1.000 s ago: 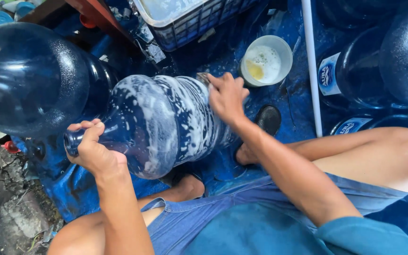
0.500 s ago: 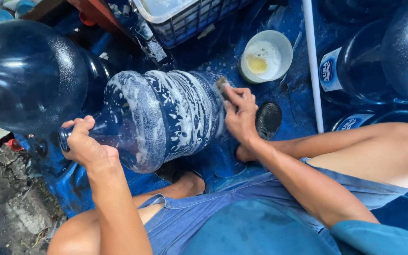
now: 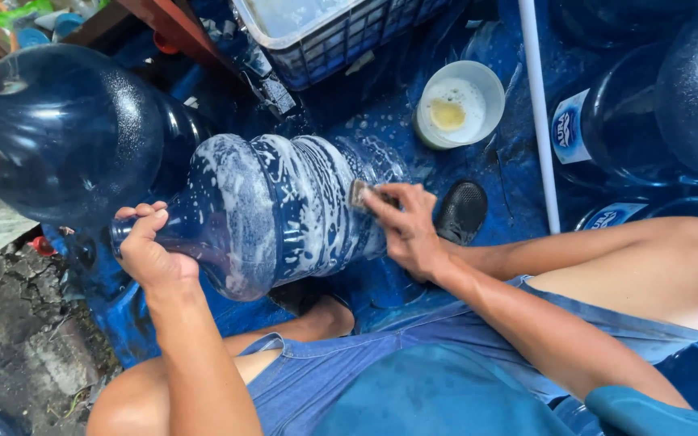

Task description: Scrubbing the exterior of large plastic water jugs with a sponge and soapy water to clean them.

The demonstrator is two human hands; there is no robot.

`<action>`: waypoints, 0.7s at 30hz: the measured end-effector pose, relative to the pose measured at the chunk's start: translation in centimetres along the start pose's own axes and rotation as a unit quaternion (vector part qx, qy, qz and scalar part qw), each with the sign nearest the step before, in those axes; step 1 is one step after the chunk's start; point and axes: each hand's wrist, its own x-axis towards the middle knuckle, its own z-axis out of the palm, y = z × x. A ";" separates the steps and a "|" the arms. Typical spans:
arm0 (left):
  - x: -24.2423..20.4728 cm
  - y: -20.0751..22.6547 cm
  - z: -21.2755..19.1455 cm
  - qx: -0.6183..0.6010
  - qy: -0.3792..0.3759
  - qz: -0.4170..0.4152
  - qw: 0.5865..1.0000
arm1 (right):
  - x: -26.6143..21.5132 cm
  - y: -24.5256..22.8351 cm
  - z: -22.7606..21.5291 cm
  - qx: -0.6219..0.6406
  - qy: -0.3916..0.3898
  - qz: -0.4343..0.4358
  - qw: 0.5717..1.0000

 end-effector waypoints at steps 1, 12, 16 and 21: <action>0.0 0.0 0.1 -0.001 -0.001 0.001 1.000 | 0.2 1.4 0.1 0.000 0.002 -0.001 1.000; -1.1 0.3 1.0 0.012 0.086 0.024 0.996 | -0.7 4.6 0.3 -0.039 -0.008 0.060 0.997; -1.2 -0.2 2.1 0.039 0.102 0.049 0.993 | -0.5 2.8 -0.1 -0.022 -0.028 0.104 0.994; -3.5 1.7 3.5 0.049 0.156 0.018 0.986 | -1.6 3.8 1.2 -0.051 -0.001 0.037 0.998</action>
